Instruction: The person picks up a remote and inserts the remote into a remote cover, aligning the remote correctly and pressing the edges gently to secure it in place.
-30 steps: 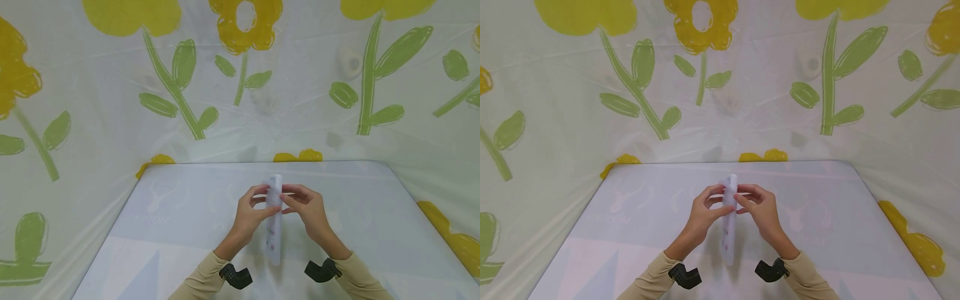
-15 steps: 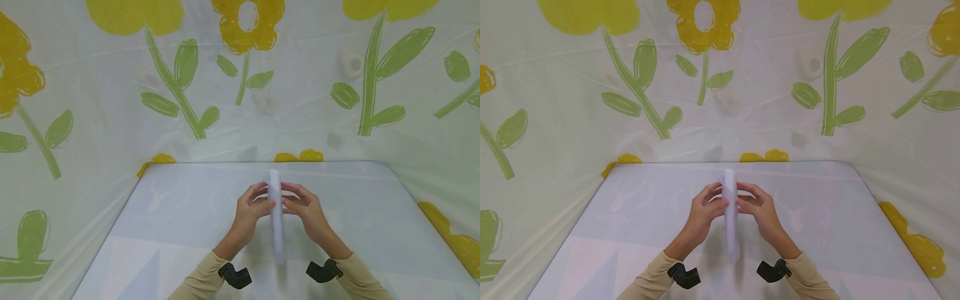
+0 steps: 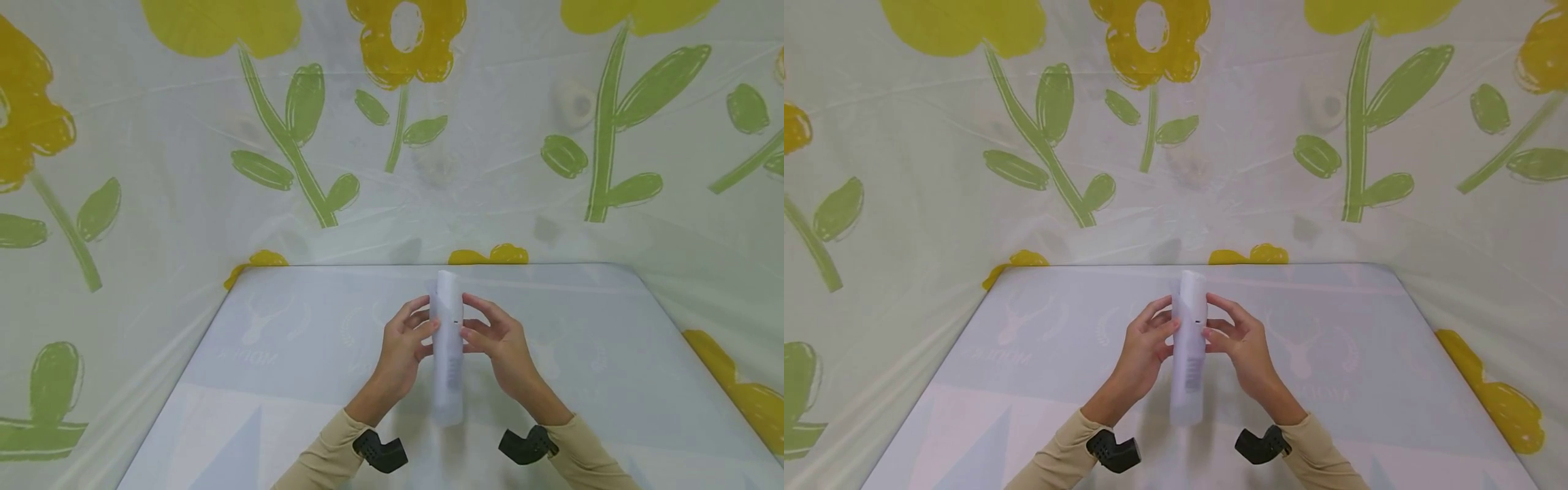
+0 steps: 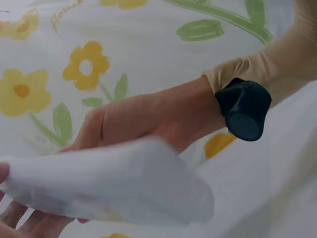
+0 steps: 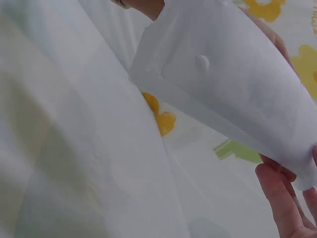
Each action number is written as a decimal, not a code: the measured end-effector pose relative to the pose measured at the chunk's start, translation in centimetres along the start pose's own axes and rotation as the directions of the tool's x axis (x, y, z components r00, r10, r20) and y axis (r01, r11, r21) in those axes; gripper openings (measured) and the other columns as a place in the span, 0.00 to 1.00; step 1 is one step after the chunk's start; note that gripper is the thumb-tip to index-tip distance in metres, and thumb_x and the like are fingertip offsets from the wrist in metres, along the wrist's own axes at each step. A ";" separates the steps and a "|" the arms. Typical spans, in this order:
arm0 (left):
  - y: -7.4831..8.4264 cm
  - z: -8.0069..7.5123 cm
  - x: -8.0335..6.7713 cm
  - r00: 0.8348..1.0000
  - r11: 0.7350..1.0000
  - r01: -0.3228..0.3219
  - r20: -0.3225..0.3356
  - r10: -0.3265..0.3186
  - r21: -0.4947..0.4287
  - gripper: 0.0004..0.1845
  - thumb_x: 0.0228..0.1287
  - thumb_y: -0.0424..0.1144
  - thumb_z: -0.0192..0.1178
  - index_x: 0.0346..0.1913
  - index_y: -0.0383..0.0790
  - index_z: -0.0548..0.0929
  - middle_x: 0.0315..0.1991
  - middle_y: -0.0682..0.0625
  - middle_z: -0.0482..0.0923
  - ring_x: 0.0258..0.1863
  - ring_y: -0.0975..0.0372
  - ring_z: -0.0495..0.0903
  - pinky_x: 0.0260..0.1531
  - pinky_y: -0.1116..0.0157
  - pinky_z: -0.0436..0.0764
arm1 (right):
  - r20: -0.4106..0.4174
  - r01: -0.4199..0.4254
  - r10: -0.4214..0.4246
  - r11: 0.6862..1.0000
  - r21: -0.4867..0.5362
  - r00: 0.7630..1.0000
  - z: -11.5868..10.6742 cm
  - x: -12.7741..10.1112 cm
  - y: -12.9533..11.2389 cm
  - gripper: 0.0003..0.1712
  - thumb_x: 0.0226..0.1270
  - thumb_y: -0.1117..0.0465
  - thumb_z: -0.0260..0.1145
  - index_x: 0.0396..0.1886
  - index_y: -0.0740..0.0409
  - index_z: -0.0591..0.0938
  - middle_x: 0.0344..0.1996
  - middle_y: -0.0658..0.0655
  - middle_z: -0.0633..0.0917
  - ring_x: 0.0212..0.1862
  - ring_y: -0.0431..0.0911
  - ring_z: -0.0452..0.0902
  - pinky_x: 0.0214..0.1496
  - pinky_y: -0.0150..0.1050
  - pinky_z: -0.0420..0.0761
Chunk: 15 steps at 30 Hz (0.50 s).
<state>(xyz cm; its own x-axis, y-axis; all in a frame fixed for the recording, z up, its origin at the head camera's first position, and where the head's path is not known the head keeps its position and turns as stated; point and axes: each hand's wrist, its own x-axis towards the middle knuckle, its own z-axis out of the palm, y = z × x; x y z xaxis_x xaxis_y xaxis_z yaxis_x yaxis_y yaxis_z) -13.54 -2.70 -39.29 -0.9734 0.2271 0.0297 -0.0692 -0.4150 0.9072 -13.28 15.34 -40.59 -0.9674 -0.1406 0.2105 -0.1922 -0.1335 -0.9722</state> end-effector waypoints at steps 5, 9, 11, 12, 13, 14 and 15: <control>0.1 -0.1 -0.2 1.000 0.999 -0.010 -0.006 0.010 0.047 0.23 0.64 0.34 0.59 0.61 0.35 0.71 0.50 0.41 0.78 0.45 0.55 0.79 0.42 0.57 0.81 | -0.012 0.051 -0.051 0.999 0.003 0.999 0.3 -0.3 -0.2 0.31 0.62 0.73 0.63 0.65 0.63 0.68 0.60 0.56 0.72 0.41 0.46 0.81 0.37 0.47 0.84; 0.3 -0.4 -0.1 1.000 0.995 -0.021 -0.014 0.022 0.096 0.23 0.62 0.34 0.60 0.60 0.36 0.71 0.49 0.41 0.78 0.43 0.57 0.79 0.39 0.61 0.81 | -0.031 0.088 -0.088 0.996 -0.013 0.996 0.4 -0.4 -0.3 0.31 0.61 0.75 0.63 0.65 0.64 0.69 0.60 0.57 0.71 0.41 0.46 0.79 0.36 0.44 0.84; 0.4 -0.6 -0.1 0.999 0.995 -0.036 -0.015 0.038 0.093 0.25 0.61 0.32 0.61 0.61 0.36 0.69 0.49 0.42 0.76 0.42 0.58 0.79 0.36 0.62 0.81 | -0.039 0.093 -0.094 0.995 -0.023 0.995 0.5 -0.4 -0.3 0.31 0.61 0.75 0.63 0.64 0.64 0.69 0.61 0.57 0.71 0.41 0.47 0.78 0.38 0.42 0.84; 0.4 -0.6 -0.1 0.999 0.995 -0.047 -0.018 0.049 0.091 0.26 0.60 0.31 0.61 0.62 0.37 0.68 0.49 0.42 0.75 0.42 0.58 0.79 0.35 0.62 0.81 | -0.042 0.093 -0.094 0.995 -0.027 0.995 0.5 -0.4 -0.3 0.31 0.61 0.75 0.63 0.64 0.64 0.69 0.61 0.57 0.71 0.41 0.47 0.78 0.38 0.41 0.84; 0.5 -0.6 -0.1 0.998 0.994 -0.060 -0.018 0.061 0.091 0.27 0.60 0.30 0.60 0.62 0.37 0.67 0.49 0.42 0.73 0.41 0.58 0.79 0.33 0.62 0.82 | -0.045 0.092 -0.094 0.995 -0.030 0.995 0.5 -0.4 -0.3 0.30 0.61 0.75 0.63 0.64 0.64 0.69 0.61 0.57 0.71 0.42 0.47 0.78 0.39 0.40 0.84; 0.5 -0.7 -0.2 0.997 0.993 -0.072 -0.019 0.074 0.097 0.27 0.60 0.29 0.60 0.62 0.37 0.67 0.48 0.43 0.72 0.40 0.59 0.79 0.32 0.62 0.82 | -0.047 0.089 -0.091 0.995 -0.032 0.995 0.5 -0.4 -0.3 0.30 0.61 0.75 0.63 0.64 0.64 0.69 0.61 0.56 0.71 0.42 0.47 0.77 0.40 0.39 0.84; 0.5 -0.7 -0.2 0.996 0.991 -0.083 -0.019 0.085 0.103 0.26 0.59 0.28 0.60 0.62 0.37 0.68 0.48 0.43 0.71 0.40 0.59 0.79 0.31 0.61 0.83 | -0.049 0.086 -0.087 0.996 -0.036 0.995 0.5 -0.4 -0.3 0.31 0.61 0.74 0.63 0.64 0.64 0.69 0.61 0.56 0.71 0.42 0.47 0.77 0.40 0.39 0.84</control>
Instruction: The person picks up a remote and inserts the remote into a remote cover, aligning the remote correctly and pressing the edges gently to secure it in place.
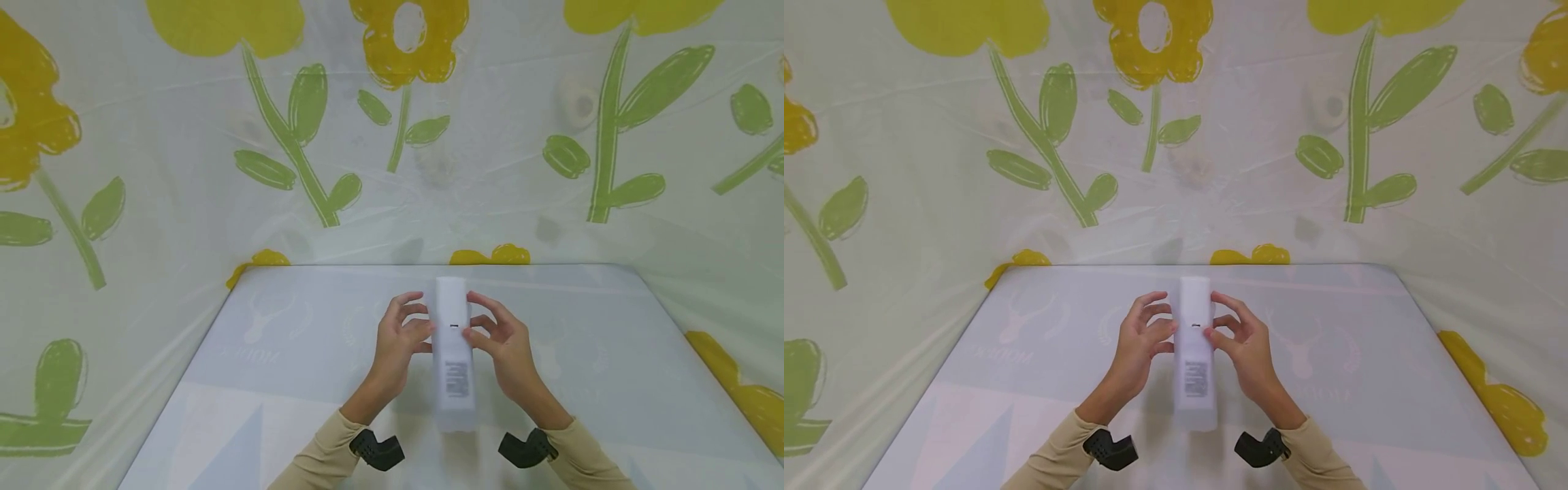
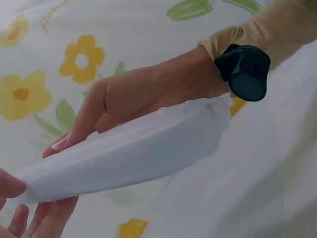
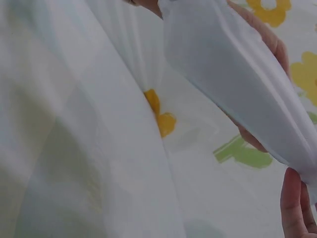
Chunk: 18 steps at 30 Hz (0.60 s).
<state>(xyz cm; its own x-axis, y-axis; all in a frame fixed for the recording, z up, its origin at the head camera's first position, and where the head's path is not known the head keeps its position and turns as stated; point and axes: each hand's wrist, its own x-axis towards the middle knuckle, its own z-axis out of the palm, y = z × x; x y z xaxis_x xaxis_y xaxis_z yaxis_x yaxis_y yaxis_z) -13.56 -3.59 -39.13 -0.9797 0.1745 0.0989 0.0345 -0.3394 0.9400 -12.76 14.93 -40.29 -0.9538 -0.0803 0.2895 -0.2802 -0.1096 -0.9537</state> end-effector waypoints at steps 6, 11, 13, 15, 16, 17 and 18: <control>-0.2 -0.3 0.0 0.998 0.997 -0.057 0.027 0.056 0.055 0.21 0.60 0.29 0.62 0.57 0.36 0.76 0.46 0.43 0.73 0.38 0.59 0.81 0.30 0.59 0.84 | -0.021 -0.008 0.008 1.000 -0.004 1.000 0.1 -0.2 -0.3 0.31 0.59 0.75 0.65 0.64 0.64 0.70 0.58 0.55 0.73 0.40 0.46 0.77 0.41 0.38 0.83; -0.6 -0.5 0.0 0.994 0.991 -0.102 0.050 0.098 0.086 0.15 0.57 0.28 0.65 0.48 0.30 0.80 0.42 0.41 0.76 0.35 0.58 0.82 0.30 0.57 0.85 | -0.030 0.040 -0.041 0.999 -0.028 0.999 0.3 -0.3 -0.5 0.30 0.60 0.75 0.64 0.63 0.64 0.70 0.56 0.57 0.74 0.36 0.45 0.75 0.36 0.36 0.83; -0.7 -0.5 0.0 0.992 0.987 -0.121 0.049 0.116 0.103 0.12 0.56 0.28 0.66 0.44 0.29 0.82 0.41 0.40 0.78 0.34 0.57 0.83 0.30 0.56 0.85 | -0.037 0.053 -0.056 0.996 -0.073 0.998 0.3 -0.3 -0.5 0.29 0.61 0.73 0.64 0.63 0.62 0.71 0.55 0.57 0.74 0.35 0.46 0.75 0.34 0.36 0.83; -0.8 -0.4 0.0 0.990 0.984 -0.135 0.046 0.131 0.114 0.09 0.56 0.28 0.66 0.40 0.28 0.82 0.40 0.39 0.79 0.32 0.57 0.83 0.29 0.55 0.85 | -0.055 0.060 -0.067 0.991 -0.121 0.996 0.3 -0.4 -0.5 0.28 0.61 0.70 0.65 0.62 0.59 0.73 0.53 0.57 0.75 0.33 0.46 0.75 0.32 0.36 0.83; -0.8 -0.4 -0.1 0.990 0.984 -0.137 0.045 0.133 0.114 0.09 0.56 0.29 0.66 0.39 0.28 0.82 0.39 0.38 0.79 0.32 0.56 0.83 0.29 0.54 0.84 | -0.064 0.062 -0.072 0.988 -0.143 0.995 0.4 -0.4 -0.5 0.27 0.61 0.69 0.66 0.62 0.58 0.73 0.53 0.56 0.76 0.33 0.46 0.76 0.31 0.36 0.83; -0.8 -0.4 -0.1 0.990 0.984 -0.136 0.041 0.132 0.116 0.08 0.56 0.29 0.66 0.38 0.27 0.82 0.38 0.38 0.79 0.31 0.56 0.83 0.29 0.54 0.84 | -0.073 0.068 -0.081 0.984 -0.165 0.994 0.4 -0.4 -0.6 0.27 0.61 0.69 0.66 0.61 0.57 0.74 0.52 0.56 0.76 0.32 0.46 0.76 0.29 0.37 0.83; -0.9 -0.4 -0.2 0.991 0.984 -0.132 0.036 0.129 0.117 0.08 0.56 0.29 0.66 0.37 0.27 0.82 0.38 0.38 0.78 0.31 0.57 0.83 0.29 0.53 0.84 | -0.079 0.076 -0.092 0.980 -0.184 0.993 0.4 -0.4 -0.6 0.27 0.61 0.68 0.67 0.61 0.57 0.75 0.51 0.56 0.77 0.31 0.46 0.77 0.28 0.37 0.83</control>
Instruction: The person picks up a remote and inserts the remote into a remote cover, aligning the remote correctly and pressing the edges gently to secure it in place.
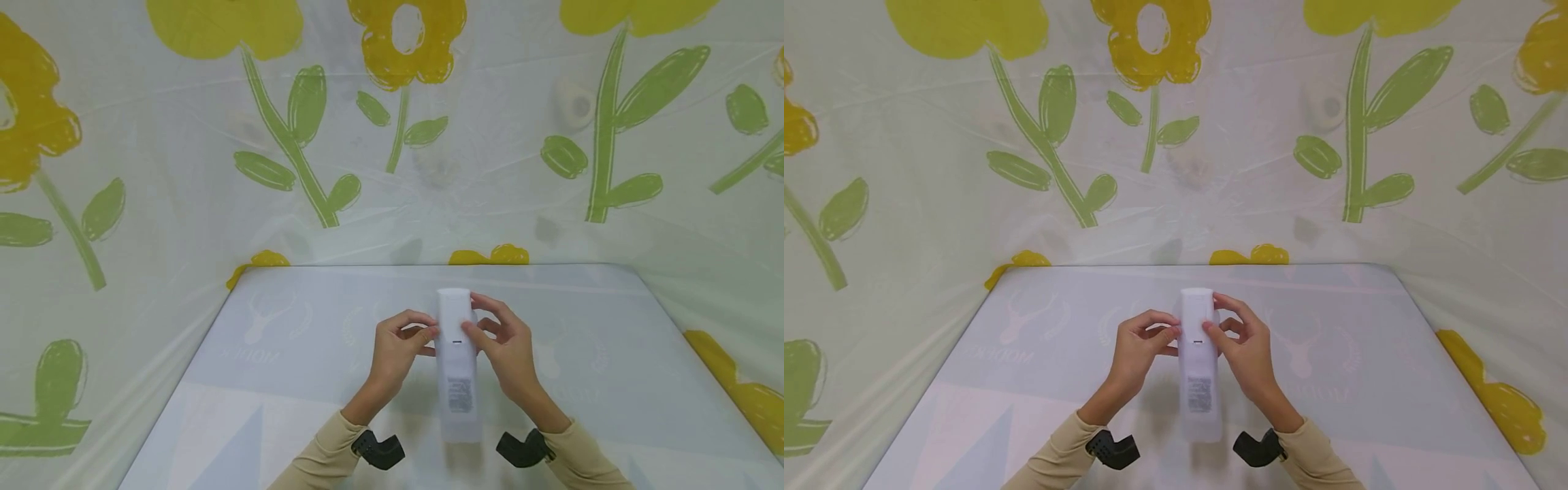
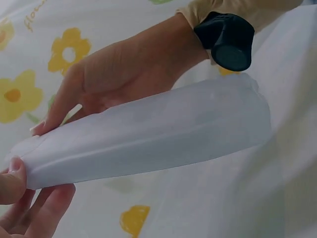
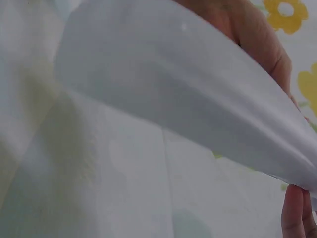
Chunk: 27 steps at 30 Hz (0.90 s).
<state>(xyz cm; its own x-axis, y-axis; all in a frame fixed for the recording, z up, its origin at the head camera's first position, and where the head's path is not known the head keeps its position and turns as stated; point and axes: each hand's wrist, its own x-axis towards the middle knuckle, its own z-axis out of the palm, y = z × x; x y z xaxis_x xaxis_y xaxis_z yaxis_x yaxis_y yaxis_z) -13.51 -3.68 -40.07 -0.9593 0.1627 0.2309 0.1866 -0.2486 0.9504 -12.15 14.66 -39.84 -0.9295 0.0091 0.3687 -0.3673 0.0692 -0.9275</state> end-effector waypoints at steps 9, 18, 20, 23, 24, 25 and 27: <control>-0.1 0.4 -0.1 0.998 0.998 0.052 -0.046 -0.051 0.023 0.07 0.58 0.29 0.64 0.37 0.27 0.82 0.37 0.42 0.78 0.34 0.56 0.83 0.26 0.53 0.84 | 0.034 0.081 -0.080 0.996 -0.034 0.996 -0.3 0.2 -0.4 0.27 0.56 0.75 0.68 0.56 0.62 0.76 0.46 0.61 0.78 0.27 0.46 0.77 0.18 0.42 0.81; 0.2 0.7 0.3 0.996 0.992 0.090 -0.026 -0.088 0.090 0.14 0.56 0.32 0.67 0.45 0.35 0.80 0.44 0.43 0.76 0.36 0.56 0.82 0.28 0.56 0.85 | 0.043 -0.001 0.005 0.997 -0.073 0.999 -0.6 0.2 0.3 0.26 0.56 0.73 0.69 0.56 0.63 0.76 0.46 0.62 0.78 0.28 0.49 0.79 0.22 0.44 0.82; 0.2 0.8 0.4 0.996 0.987 0.091 -0.019 -0.089 0.133 0.20 0.55 0.35 0.69 0.51 0.40 0.77 0.49 0.46 0.74 0.39 0.56 0.81 0.29 0.58 0.84 | 0.048 -0.005 0.008 0.997 -0.071 0.999 -0.7 0.1 0.3 0.25 0.57 0.71 0.69 0.56 0.62 0.76 0.47 0.61 0.78 0.29 0.48 0.80 0.24 0.44 0.83; 0.3 0.9 0.4 0.997 0.982 0.071 -0.038 -0.065 0.175 0.27 0.52 0.37 0.71 0.56 0.44 0.75 0.53 0.49 0.71 0.41 0.56 0.79 0.29 0.60 0.84 | 0.078 0.025 -0.021 0.998 -0.051 0.997 -1.0 0.0 0.6 0.23 0.58 0.71 0.68 0.55 0.62 0.78 0.50 0.61 0.79 0.33 0.47 0.81 0.28 0.42 0.84; 0.3 0.9 0.5 0.997 0.982 0.062 -0.050 -0.054 0.181 0.27 0.52 0.37 0.71 0.56 0.44 0.75 0.54 0.50 0.71 0.41 0.56 0.79 0.28 0.61 0.84 | 0.092 0.043 -0.038 0.998 -0.048 0.995 -1.1 0.0 0.7 0.22 0.59 0.71 0.67 0.55 0.63 0.78 0.52 0.62 0.79 0.34 0.47 0.81 0.30 0.41 0.84; 0.4 0.9 0.5 0.997 0.983 0.053 -0.060 -0.044 0.176 0.27 0.51 0.36 0.72 0.56 0.44 0.75 0.54 0.50 0.72 0.41 0.56 0.79 0.28 0.60 0.84 | 0.105 0.062 -0.057 0.997 -0.043 0.993 -1.2 0.0 0.8 0.21 0.59 0.72 0.66 0.54 0.64 0.79 0.53 0.62 0.79 0.36 0.47 0.82 0.31 0.41 0.84; 0.5 0.9 0.5 0.997 0.985 0.043 -0.073 -0.032 0.165 0.28 0.51 0.35 0.72 0.57 0.44 0.76 0.54 0.50 0.72 0.41 0.56 0.79 0.27 0.60 0.84 | 0.121 0.099 -0.093 0.994 -0.046 0.988 -1.4 0.0 1.1 0.19 0.60 0.74 0.65 0.53 0.67 0.79 0.53 0.64 0.78 0.39 0.45 0.82 0.33 0.40 0.84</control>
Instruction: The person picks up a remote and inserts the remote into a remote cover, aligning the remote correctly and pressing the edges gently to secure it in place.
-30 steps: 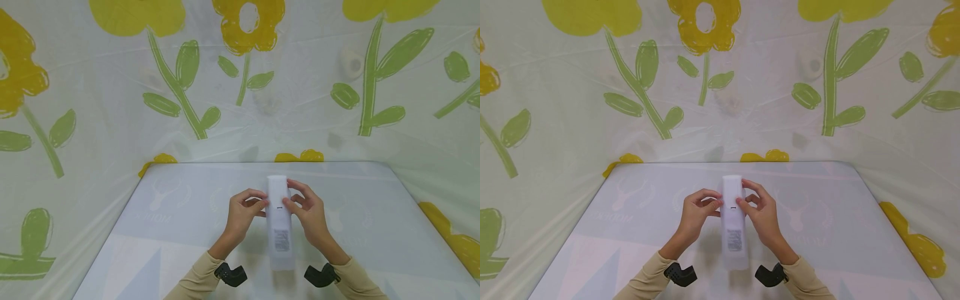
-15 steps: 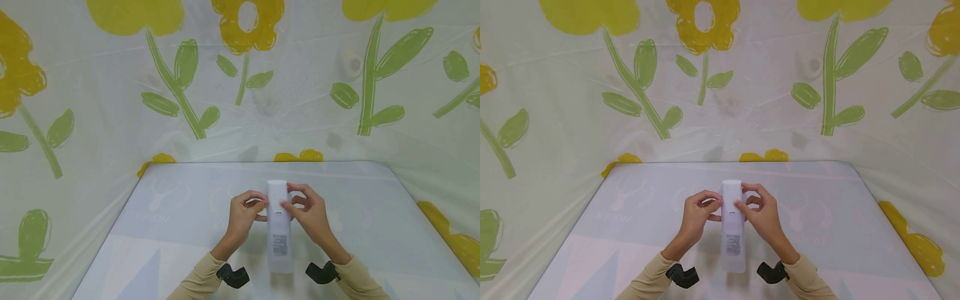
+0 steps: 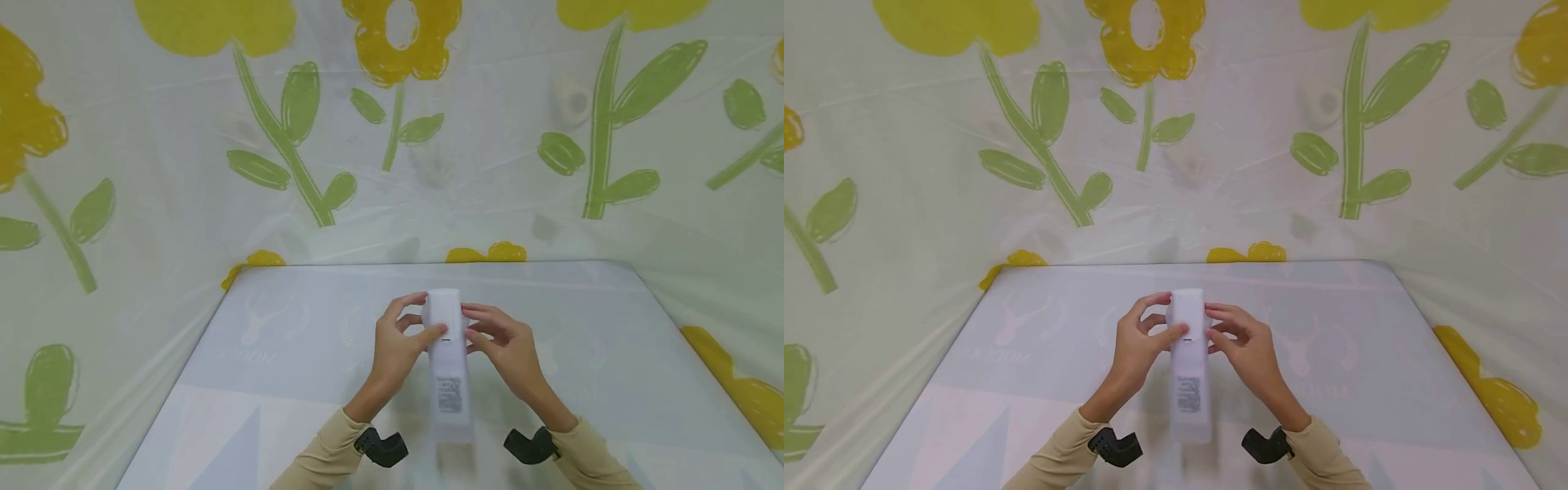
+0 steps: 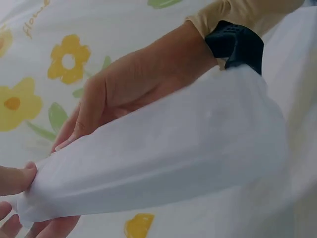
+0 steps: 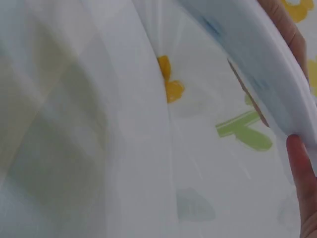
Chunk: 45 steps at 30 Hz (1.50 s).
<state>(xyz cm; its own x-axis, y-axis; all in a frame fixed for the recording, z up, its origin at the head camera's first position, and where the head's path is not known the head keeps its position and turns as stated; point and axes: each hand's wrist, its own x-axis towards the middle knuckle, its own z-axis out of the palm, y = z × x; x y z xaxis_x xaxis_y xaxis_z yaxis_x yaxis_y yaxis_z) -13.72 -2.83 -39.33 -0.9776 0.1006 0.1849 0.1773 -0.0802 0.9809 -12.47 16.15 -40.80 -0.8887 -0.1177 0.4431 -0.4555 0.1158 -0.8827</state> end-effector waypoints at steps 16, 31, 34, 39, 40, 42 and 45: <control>3.1 0.3 -1.2 0.995 0.996 0.012 0.097 -0.021 0.086 0.32 0.52 0.29 0.69 0.63 0.39 0.73 0.56 0.46 0.72 0.46 0.52 0.76 0.35 0.63 0.83 | -0.055 0.134 -0.137 0.990 -0.050 0.989 0.4 -0.7 -0.8 0.09 0.55 0.80 0.65 0.34 0.68 0.83 0.40 0.64 0.79 0.32 0.47 0.82 0.25 0.41 0.83; -0.1 0.1 -0.4 0.997 0.997 0.020 0.069 -0.026 0.080 0.32 0.52 0.31 0.70 0.62 0.43 0.74 0.57 0.49 0.73 0.48 0.54 0.76 0.36 0.63 0.82 | -0.044 -0.046 0.046 0.999 0.006 0.998 0.5 0.0 -0.7 0.10 0.57 0.74 0.67 0.39 0.66 0.80 0.45 0.62 0.77 0.36 0.49 0.82 0.28 0.44 0.84; -0.6 0.2 -0.6 0.998 0.999 0.018 0.066 -0.020 0.027 0.28 0.54 0.32 0.69 0.60 0.44 0.76 0.56 0.49 0.75 0.47 0.55 0.77 0.35 0.63 0.83 | -0.061 -0.132 0.133 0.991 0.029 0.989 0.4 0.0 -0.6 0.15 0.57 0.69 0.69 0.44 0.66 0.78 0.46 0.62 0.77 0.36 0.47 0.82 0.30 0.44 0.84; -1.1 0.1 -1.0 0.997 0.993 -0.030 0.068 0.038 -0.112 0.21 0.57 0.28 0.66 0.55 0.33 0.79 0.57 0.42 0.73 0.48 0.52 0.78 0.34 0.59 0.84 | -0.091 -0.195 0.199 0.979 0.052 0.976 0.3 0.1 -0.7 0.20 0.57 0.65 0.71 0.48 0.65 0.76 0.45 0.61 0.78 0.35 0.46 0.82 0.30 0.43 0.84; -1.2 0.1 -1.1 0.997 0.992 -0.042 0.061 0.050 -0.122 0.19 0.56 0.27 0.65 0.53 0.31 0.80 0.58 0.41 0.71 0.48 0.52 0.78 0.33 0.59 0.84 | -0.090 -0.203 0.207 0.978 0.055 0.974 0.3 0.1 -0.7 0.20 0.57 0.65 0.71 0.49 0.65 0.76 0.46 0.61 0.78 0.35 0.46 0.82 0.30 0.43 0.84; -1.4 0.2 -1.2 0.997 0.989 -0.062 0.042 0.069 -0.131 0.16 0.56 0.26 0.65 0.49 0.29 0.82 0.58 0.38 0.69 0.47 0.53 0.79 0.32 0.59 0.85 | -0.084 -0.220 0.224 0.974 0.056 0.971 0.3 0.2 -0.7 0.22 0.58 0.64 0.70 0.51 0.64 0.76 0.47 0.61 0.78 0.35 0.47 0.83 0.30 0.43 0.84; -1.7 0.3 -1.2 0.997 0.990 -0.070 0.034 0.075 -0.123 0.11 0.56 0.26 0.65 0.42 0.27 0.83 0.56 0.36 0.67 0.45 0.54 0.79 0.30 0.58 0.85 | -0.082 -0.246 0.249 0.968 0.049 0.965 0.3 0.2 -0.8 0.22 0.59 0.62 0.70 0.52 0.63 0.75 0.46 0.63 0.78 0.34 0.47 0.83 0.29 0.43 0.84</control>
<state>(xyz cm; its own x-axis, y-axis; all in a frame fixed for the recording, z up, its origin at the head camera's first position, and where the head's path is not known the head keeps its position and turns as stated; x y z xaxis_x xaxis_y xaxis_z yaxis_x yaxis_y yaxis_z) -12.78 -2.53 -41.21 -0.9572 0.1277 0.2599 0.2302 -0.2086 0.9505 -12.28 15.77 -40.06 -0.9754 -0.0038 0.2206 -0.2200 0.0932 -0.9710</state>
